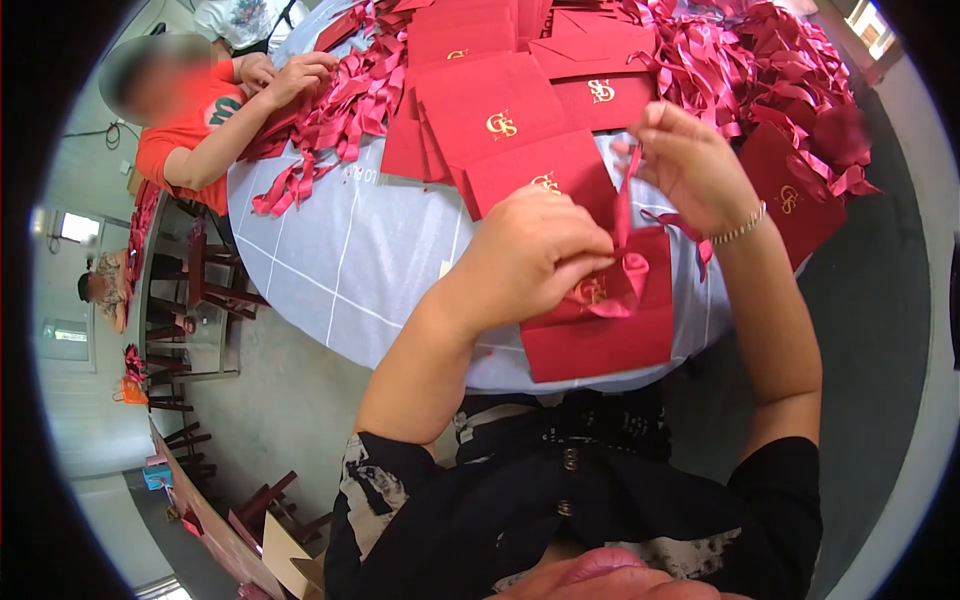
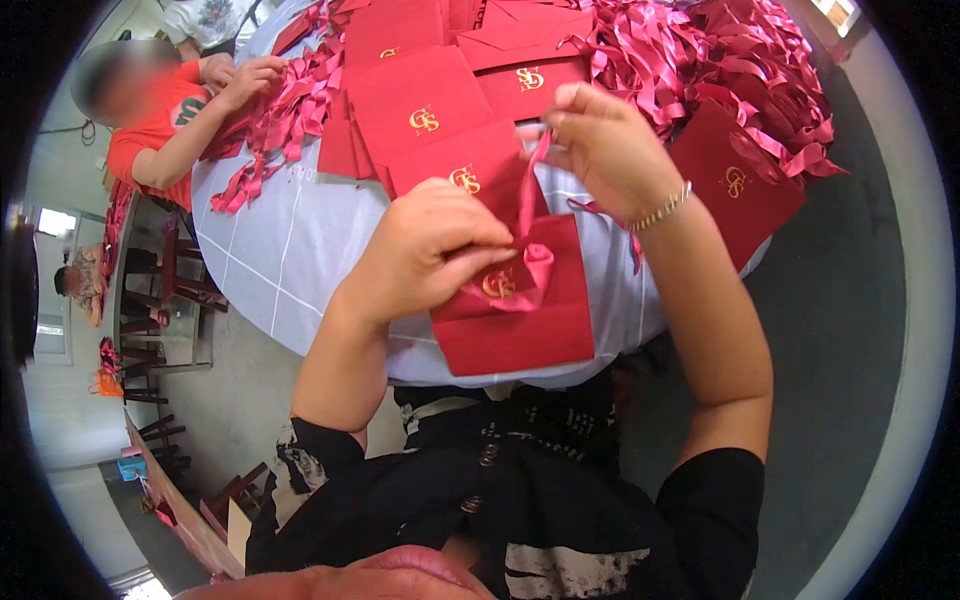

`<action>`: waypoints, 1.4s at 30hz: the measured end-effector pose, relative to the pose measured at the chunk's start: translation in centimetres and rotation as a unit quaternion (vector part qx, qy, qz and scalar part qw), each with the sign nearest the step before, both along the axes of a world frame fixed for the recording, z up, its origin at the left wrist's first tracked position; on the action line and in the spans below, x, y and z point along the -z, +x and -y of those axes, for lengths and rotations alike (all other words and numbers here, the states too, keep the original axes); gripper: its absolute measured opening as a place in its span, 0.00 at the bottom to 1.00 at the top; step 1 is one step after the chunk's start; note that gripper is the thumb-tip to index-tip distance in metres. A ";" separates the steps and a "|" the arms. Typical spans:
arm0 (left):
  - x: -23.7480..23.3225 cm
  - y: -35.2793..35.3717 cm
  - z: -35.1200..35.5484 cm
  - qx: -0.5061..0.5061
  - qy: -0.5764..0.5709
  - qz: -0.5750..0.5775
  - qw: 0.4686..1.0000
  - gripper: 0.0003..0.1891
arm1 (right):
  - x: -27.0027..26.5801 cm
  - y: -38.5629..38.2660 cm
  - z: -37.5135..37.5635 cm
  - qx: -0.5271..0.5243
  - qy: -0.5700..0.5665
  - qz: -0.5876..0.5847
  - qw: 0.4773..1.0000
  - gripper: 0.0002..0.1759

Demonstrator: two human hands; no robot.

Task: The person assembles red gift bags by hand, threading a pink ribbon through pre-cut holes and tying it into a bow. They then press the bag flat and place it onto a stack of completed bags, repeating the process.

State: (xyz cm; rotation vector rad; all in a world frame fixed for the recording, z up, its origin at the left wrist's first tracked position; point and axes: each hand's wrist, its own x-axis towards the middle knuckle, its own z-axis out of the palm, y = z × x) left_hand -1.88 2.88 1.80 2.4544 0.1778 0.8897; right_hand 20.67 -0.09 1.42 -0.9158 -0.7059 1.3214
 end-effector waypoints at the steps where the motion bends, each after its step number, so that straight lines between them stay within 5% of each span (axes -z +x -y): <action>1: -0.2 -0.1 -0.1 0.022 -0.006 0.006 1.000 0.05 | 0.2 -0.2 0.8 -0.012 -0.031 -0.035 0.999 0.06; 5: -0.6 -0.2 0.8 0.064 0.100 0.047 0.992 0.07 | 0.0 0.0 3.1 -0.175 -0.101 -0.006 0.979 0.04; 8: -1.4 0.0 2.4 0.049 0.170 0.056 0.983 0.06 | -1.2 -1.1 3.3 -0.231 -0.150 0.165 0.947 0.15; 14: -1.0 0.6 2.8 0.058 0.199 0.031 0.978 0.06 | -0.8 -2.7 2.4 -0.311 -0.136 0.119 0.933 0.18; 16: -0.9 0.7 2.4 0.055 0.173 0.024 0.983 0.07 | 2.6 -3.8 1.1 -0.278 0.056 0.203 0.937 0.15; 20: -0.5 0.8 1.7 0.033 0.041 -0.035 0.998 0.09 | 0.8 -3.2 1.2 -0.194 0.016 0.272 0.942 0.15; 22: 0.1 0.9 1.8 0.008 -0.049 -0.071 0.996 0.08 | 3.0 -2.3 -0.1 -0.112 0.086 0.439 0.887 0.13; 25: 0.0 0.9 1.7 0.037 -0.128 -0.095 0.987 0.04 | 3.9 -1.2 -1.3 -0.041 0.101 0.487 0.866 0.12; 28: 0.5 0.8 2.1 0.033 -0.147 -0.065 0.986 0.03 | 3.3 -0.2 -2.6 0.071 0.002 0.392 0.917 0.12; 33: -0.1 0.4 1.6 0.019 -0.167 -0.099 0.981 0.04 | 4.5 -0.2 -3.3 0.127 0.027 0.436 0.891 0.13; 35: -0.4 0.4 1.9 0.003 -0.369 -0.119 0.922 0.04 | 3.4 -0.2 -2.8 0.148 0.024 0.367 0.918 0.14; 36: -0.4 0.3 1.9 0.004 -0.370 -0.113 0.922 0.04 | 2.6 0.2 -2.3 0.116 -0.013 0.348 0.930 0.14; 39: 0.1 -0.1 1.2 -0.044 -0.356 -0.046 0.932 0.03 | 2.0 1.2 -1.3 0.183 0.105 0.345 0.915 0.16; 42: 0.7 0.3 0.9 -0.081 -0.414 0.183 0.888 0.03 | 0.4 1.0 2.7 0.153 0.090 0.273 0.946 0.20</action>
